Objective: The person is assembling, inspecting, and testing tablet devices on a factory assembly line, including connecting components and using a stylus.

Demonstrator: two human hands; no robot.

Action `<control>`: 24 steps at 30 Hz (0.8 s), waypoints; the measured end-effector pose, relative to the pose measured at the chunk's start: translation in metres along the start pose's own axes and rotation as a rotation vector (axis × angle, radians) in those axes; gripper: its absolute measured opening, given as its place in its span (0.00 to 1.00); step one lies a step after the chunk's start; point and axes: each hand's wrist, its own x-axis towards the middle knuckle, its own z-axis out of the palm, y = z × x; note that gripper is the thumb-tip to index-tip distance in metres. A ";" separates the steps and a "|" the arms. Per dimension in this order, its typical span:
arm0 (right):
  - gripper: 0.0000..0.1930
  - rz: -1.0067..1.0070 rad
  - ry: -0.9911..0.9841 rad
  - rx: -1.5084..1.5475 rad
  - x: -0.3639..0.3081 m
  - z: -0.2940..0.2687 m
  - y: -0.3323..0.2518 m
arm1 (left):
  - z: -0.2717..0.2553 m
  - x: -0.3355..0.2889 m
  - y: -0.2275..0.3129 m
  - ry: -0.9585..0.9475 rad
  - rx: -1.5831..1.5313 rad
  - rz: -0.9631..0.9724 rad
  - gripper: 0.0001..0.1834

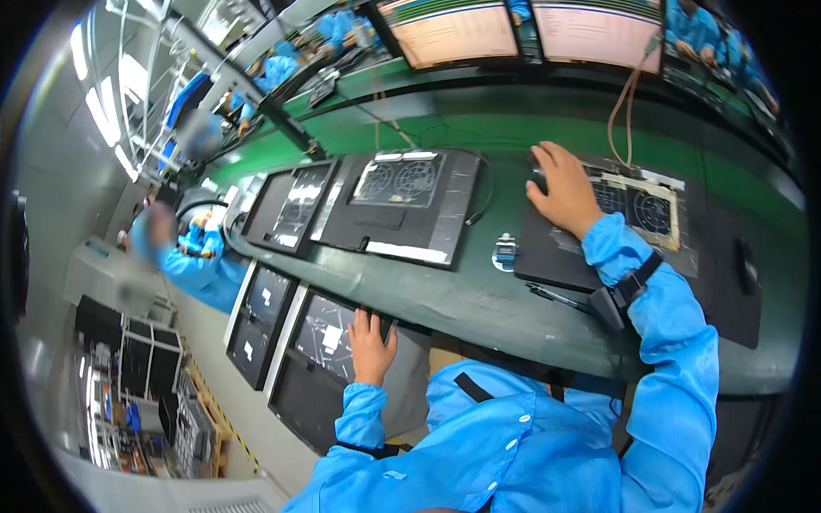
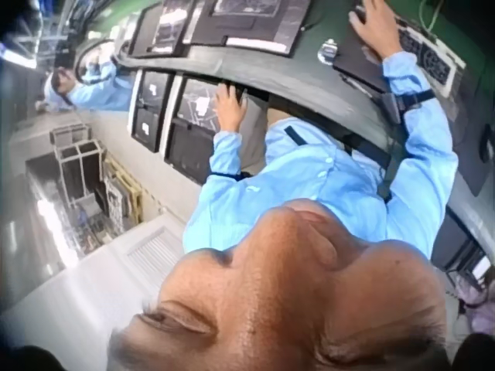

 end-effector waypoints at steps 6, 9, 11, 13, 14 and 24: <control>0.31 0.033 -0.051 0.030 0.001 0.002 0.002 | 0.002 0.001 0.001 0.068 -0.038 -0.087 0.42; 0.31 0.038 -0.043 0.001 -0.001 0.006 0.006 | 0.008 0.000 -0.003 0.079 -0.003 -0.146 0.43; 0.31 0.034 -0.051 -0.005 0.000 0.009 0.003 | 0.006 -0.004 -0.006 0.070 -0.001 -0.175 0.44; 0.32 0.062 -0.068 0.014 0.001 0.010 0.002 | 0.007 -0.004 -0.006 0.056 -0.001 -0.188 0.44; 0.32 0.060 -0.071 0.017 0.001 0.011 0.002 | 0.007 -0.004 -0.007 0.061 0.008 -0.181 0.43; 0.30 0.075 -0.082 -0.010 0.001 0.011 0.015 | 0.008 -0.002 -0.003 0.008 -0.024 -0.166 0.44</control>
